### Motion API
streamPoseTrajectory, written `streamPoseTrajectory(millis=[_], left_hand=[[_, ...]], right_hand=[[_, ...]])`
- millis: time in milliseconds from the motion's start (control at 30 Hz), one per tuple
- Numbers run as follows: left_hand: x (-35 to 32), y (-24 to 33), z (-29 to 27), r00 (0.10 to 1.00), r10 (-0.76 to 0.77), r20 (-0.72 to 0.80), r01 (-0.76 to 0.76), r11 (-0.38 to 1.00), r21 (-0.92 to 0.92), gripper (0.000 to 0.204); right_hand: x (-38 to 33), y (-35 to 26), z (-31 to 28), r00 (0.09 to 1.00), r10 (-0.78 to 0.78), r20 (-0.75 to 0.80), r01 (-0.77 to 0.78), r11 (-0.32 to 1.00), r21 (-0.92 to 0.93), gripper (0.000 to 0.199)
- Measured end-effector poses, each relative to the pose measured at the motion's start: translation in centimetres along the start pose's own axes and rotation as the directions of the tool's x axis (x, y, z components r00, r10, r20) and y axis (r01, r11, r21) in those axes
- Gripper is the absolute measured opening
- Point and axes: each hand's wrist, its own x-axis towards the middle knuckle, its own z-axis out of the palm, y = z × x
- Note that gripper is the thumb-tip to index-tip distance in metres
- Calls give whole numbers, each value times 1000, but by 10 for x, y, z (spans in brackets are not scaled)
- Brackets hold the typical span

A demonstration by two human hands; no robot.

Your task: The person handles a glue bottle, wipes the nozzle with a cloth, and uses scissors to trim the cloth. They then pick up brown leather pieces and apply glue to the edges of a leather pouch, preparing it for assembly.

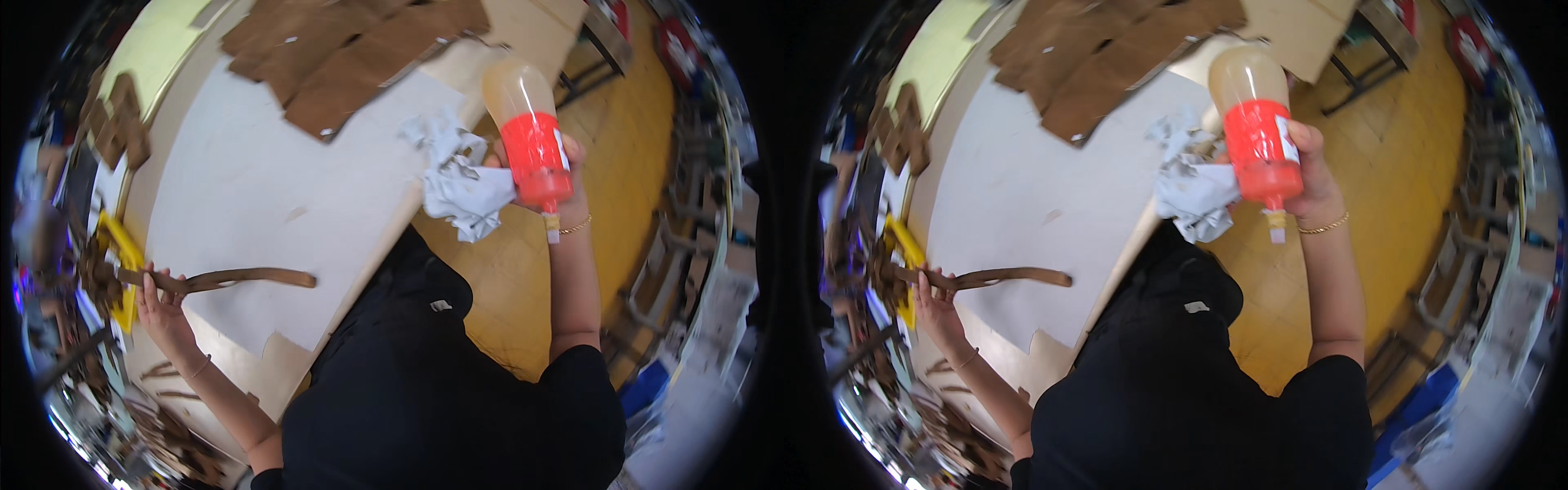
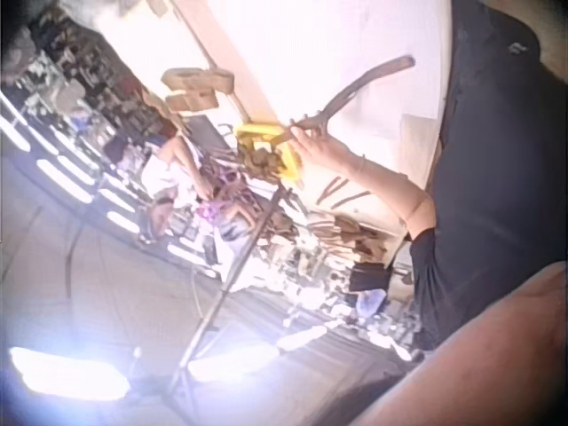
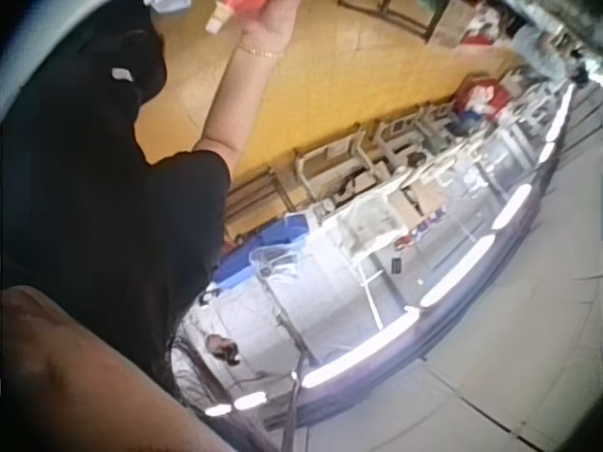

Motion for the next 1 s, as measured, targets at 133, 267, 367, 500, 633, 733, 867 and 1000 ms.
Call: streamPoseTrajectory(millis=[133,267,367,500,633,733,867,1000], left_hand=[[10,-30,14,996,-90,-17,91,989,114,33],[23,-44,5,992,-119,32,88,867,490,42],[29,-31,9,989,137,-54,-9,426,905,57],[-6,2,78,972,206,109,-198,481,854,80],[-54,-6,194,733,158,662,-462,830,313,115],[-71,6,260,663,48,747,-59,998,-12,128],[-50,26,215,735,-211,644,340,937,-81,70],[-36,20,141,906,-216,364,246,969,-35,42]], right_hand=[[-82,10,-31,955,116,-272,-121,993,-2,71],[-109,66,-70,764,226,-604,-173,974,145,62],[-111,90,-88,708,296,-641,-174,953,248,64],[-91,76,-77,944,132,-303,-9,926,376,65],[-18,36,-12,999,-36,-39,53,787,615,70],[46,18,59,958,40,284,-196,816,544,73],[99,35,137,860,273,432,-435,834,339,75],[135,101,174,769,431,472,-606,726,325,74]])
